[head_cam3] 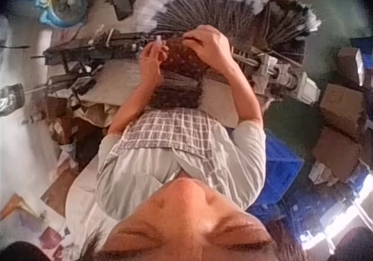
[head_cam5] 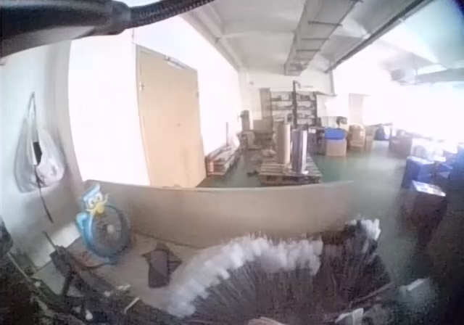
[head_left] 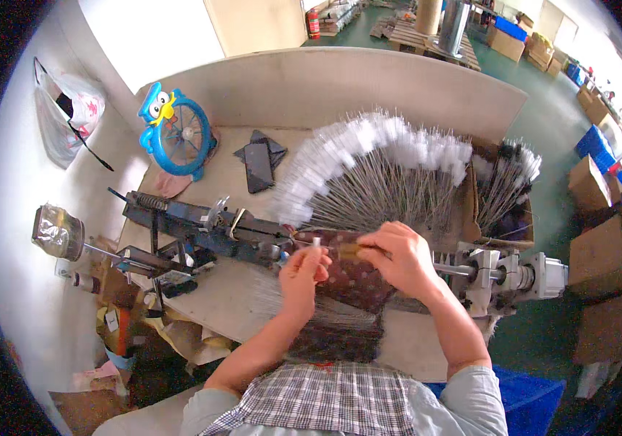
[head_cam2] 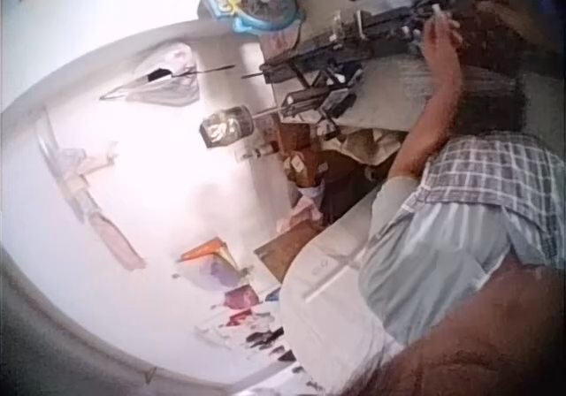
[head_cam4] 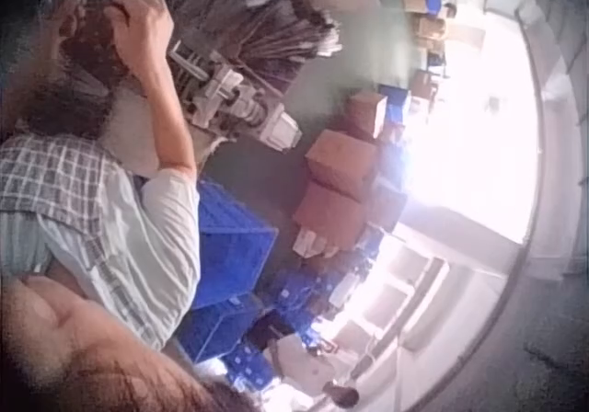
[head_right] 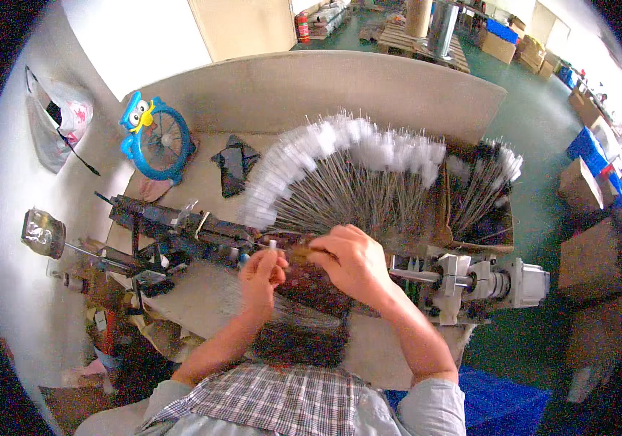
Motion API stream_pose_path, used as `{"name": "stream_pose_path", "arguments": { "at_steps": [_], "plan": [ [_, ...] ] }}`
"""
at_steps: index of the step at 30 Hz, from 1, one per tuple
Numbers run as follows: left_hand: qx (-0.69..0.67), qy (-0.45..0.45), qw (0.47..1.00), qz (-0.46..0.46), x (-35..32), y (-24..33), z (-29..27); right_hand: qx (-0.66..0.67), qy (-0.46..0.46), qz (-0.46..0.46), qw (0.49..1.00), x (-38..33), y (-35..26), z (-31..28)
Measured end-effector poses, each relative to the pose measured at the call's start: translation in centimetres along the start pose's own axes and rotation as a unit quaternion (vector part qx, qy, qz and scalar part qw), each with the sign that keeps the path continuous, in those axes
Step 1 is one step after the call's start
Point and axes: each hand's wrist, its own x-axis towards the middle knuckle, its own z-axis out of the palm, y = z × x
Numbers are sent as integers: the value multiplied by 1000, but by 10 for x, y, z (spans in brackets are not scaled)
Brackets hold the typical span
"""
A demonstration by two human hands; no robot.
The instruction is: The person is using a specialized machine to assemble cleaning brushes by inserting and securing components.
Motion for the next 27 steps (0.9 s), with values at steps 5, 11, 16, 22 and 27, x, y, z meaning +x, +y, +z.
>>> {"name": "stream_pose_path", "arguments": {
  "at_steps": [5, 11, 16, 22, 27],
  "plan": [
    [-83, 21, 996, -33, -1, 15, -2, -132, 54, -20, 990, 31, -5, 56],
    [-100, 13, 992, -72, 0, 16, -10, -32, 1, 8, 999, 32, -15, 60],
    [-43, -31, 997, -64, 1, 13, -14, 44, -61, 95, 993, 35, -14, 58],
    [-195, 22, 976, -91, 5, 17, -4, -89, 19, 4, 996, 25, -24, 69],
    [-267, 4, 962, -64, 4, 7, -13, -131, 43, -4, 990, 24, -42, 85]
  ]
}}
